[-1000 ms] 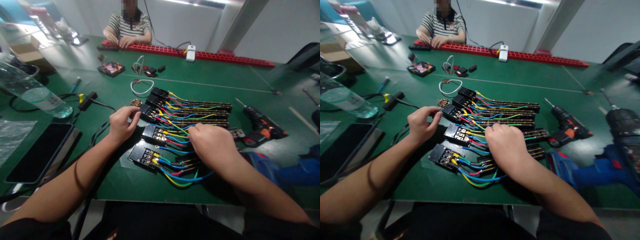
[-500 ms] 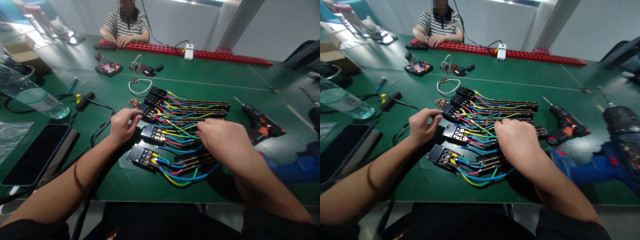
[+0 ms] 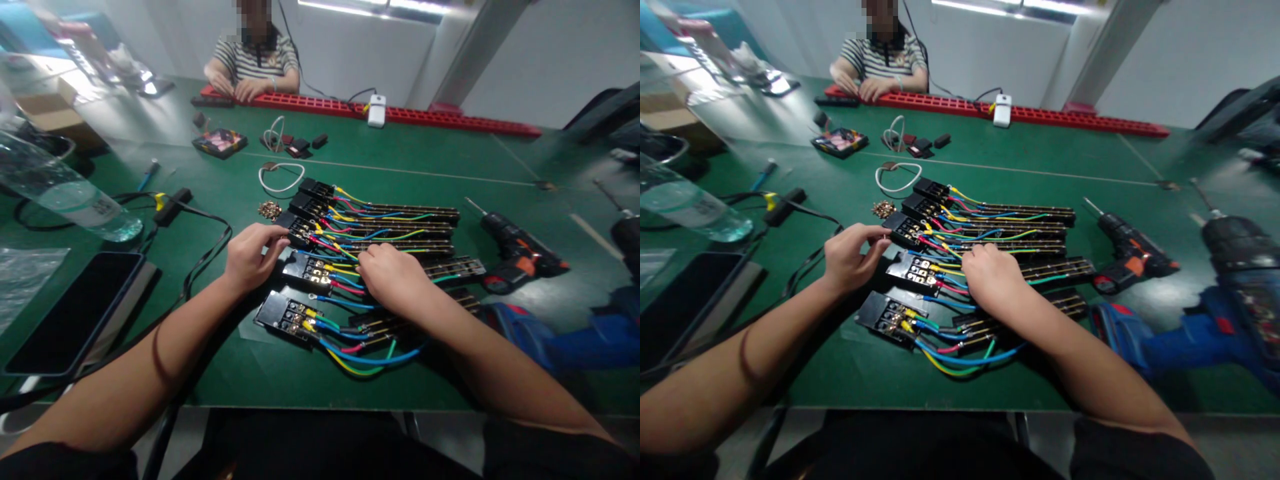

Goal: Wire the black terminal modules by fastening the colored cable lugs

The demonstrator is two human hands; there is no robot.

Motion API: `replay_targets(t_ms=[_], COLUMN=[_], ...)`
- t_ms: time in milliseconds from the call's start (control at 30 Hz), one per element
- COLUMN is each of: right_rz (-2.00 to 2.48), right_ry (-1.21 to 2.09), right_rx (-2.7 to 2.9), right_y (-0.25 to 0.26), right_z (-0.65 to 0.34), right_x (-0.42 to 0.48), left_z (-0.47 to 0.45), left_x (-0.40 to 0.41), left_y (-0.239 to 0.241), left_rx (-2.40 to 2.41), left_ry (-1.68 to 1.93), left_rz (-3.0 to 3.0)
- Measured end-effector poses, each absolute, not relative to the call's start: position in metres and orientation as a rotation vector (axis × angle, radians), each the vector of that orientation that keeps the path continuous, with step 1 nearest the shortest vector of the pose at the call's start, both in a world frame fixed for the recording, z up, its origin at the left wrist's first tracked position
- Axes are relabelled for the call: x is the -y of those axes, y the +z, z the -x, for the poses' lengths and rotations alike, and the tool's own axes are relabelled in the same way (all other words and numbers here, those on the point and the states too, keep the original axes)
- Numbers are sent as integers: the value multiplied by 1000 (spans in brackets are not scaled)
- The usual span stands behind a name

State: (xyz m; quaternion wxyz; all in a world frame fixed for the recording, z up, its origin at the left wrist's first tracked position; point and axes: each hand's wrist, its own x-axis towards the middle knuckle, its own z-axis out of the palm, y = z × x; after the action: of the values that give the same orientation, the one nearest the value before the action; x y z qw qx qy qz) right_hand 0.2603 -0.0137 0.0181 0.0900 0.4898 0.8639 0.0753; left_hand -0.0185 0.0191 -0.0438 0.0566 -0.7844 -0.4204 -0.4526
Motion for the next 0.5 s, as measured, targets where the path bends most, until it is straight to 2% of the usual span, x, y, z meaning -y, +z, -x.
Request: replay_targets(t_ms=[500], right_rz=[-1472], right_ry=[210], right_rx=[-2699], right_y=[18], right_z=[-260], right_x=[10], left_z=[13], left_x=[-11], left_y=[-41], left_rx=[1152], left_ry=[-1506], left_rz=[2614])
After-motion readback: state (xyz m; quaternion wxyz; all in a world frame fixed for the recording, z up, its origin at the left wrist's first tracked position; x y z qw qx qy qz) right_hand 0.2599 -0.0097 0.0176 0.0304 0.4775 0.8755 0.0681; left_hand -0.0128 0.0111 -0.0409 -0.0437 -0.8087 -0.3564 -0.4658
